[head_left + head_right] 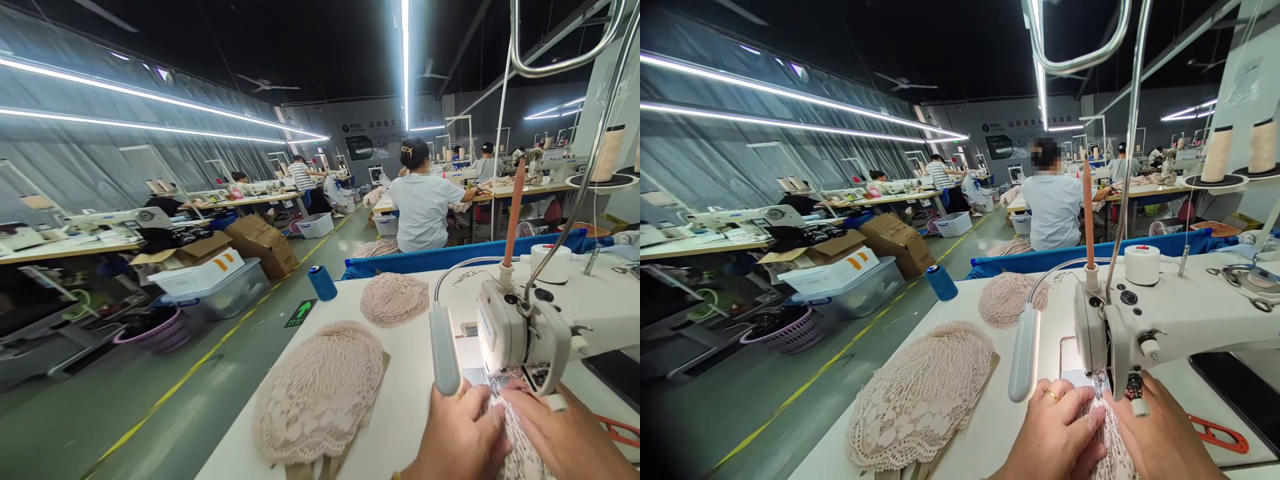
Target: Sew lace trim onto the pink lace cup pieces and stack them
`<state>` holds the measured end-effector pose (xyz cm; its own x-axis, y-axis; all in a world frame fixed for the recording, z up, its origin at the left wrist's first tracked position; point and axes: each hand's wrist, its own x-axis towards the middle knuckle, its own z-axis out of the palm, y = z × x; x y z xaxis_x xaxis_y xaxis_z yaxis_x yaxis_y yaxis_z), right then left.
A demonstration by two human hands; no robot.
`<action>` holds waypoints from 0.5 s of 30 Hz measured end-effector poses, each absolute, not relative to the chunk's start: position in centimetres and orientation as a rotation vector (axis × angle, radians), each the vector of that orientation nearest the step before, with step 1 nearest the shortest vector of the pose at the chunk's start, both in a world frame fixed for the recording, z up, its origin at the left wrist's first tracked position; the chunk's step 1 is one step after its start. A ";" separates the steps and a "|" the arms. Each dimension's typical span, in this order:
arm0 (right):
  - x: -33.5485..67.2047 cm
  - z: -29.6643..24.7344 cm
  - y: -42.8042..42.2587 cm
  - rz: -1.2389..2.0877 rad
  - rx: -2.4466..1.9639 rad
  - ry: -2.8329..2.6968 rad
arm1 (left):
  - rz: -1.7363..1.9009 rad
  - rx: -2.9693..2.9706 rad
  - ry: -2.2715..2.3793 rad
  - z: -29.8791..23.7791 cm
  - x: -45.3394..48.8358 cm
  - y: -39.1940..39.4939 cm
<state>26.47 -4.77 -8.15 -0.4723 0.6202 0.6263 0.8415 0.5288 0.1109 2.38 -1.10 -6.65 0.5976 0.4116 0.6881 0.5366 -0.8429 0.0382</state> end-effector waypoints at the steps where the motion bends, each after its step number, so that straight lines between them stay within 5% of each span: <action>1: 26.5 -8.2 -4.7 -0.543 -1.186 -2.235 | -1.074 -2.650 -0.797 -6.7 2.4 -1.1; 8: 26.7 -7.0 -5.2 -0.507 -1.167 -2.320 | -0.939 -2.739 -0.800 -6.9 1.6 -0.7; 15: 27.3 -5.0 -7.8 0.118 -1.140 -2.465 | -0.554 -2.957 -0.650 -7.6 -0.6 -1.2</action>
<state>27.28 -7.75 -4.99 -0.5755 0.7450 0.3374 0.7094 0.6600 -0.2472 -0.64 -1.17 -7.65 0.8461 0.3940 0.3591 0.4170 -0.9088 0.0146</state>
